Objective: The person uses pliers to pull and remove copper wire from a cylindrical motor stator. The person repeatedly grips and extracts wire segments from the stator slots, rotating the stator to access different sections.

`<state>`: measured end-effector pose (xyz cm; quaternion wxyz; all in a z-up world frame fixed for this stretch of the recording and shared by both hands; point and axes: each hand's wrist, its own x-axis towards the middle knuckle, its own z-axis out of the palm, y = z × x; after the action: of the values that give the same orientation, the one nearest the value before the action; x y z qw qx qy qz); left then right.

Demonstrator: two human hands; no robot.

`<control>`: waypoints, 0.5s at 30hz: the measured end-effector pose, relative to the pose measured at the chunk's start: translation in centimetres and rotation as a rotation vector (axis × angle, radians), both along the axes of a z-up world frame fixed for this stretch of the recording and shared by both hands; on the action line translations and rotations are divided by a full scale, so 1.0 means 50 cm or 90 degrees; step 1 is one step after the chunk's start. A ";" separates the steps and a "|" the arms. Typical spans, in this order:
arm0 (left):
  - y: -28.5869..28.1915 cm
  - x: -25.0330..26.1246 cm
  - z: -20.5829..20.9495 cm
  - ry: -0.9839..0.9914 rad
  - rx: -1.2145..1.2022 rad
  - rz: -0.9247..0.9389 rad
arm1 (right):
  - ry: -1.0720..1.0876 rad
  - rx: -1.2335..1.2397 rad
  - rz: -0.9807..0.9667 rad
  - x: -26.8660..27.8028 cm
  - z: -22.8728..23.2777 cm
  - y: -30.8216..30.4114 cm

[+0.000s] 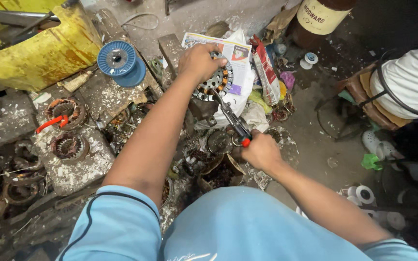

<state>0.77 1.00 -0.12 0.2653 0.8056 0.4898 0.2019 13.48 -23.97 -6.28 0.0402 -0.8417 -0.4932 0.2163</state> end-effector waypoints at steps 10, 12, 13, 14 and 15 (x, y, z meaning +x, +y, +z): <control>-0.002 -0.010 0.015 0.048 -0.022 0.007 | 0.715 0.180 0.052 0.058 -0.007 -0.095; -0.012 -0.009 0.008 0.080 -0.017 0.134 | 0.639 0.240 0.133 0.076 -0.014 -0.104; -0.017 -0.006 0.002 0.037 0.000 0.148 | 0.559 0.199 0.152 0.081 -0.022 -0.110; -0.023 -0.004 -0.007 -0.006 0.016 0.162 | 0.479 0.157 0.169 0.085 -0.031 -0.117; -0.030 0.002 -0.017 -0.051 0.029 0.176 | 0.397 0.111 0.185 0.090 -0.039 -0.126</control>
<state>0.86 -0.49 -0.99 0.2361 0.7276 0.5801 0.2797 17.98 -30.28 -8.22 0.2295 -0.6493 -0.5887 0.4233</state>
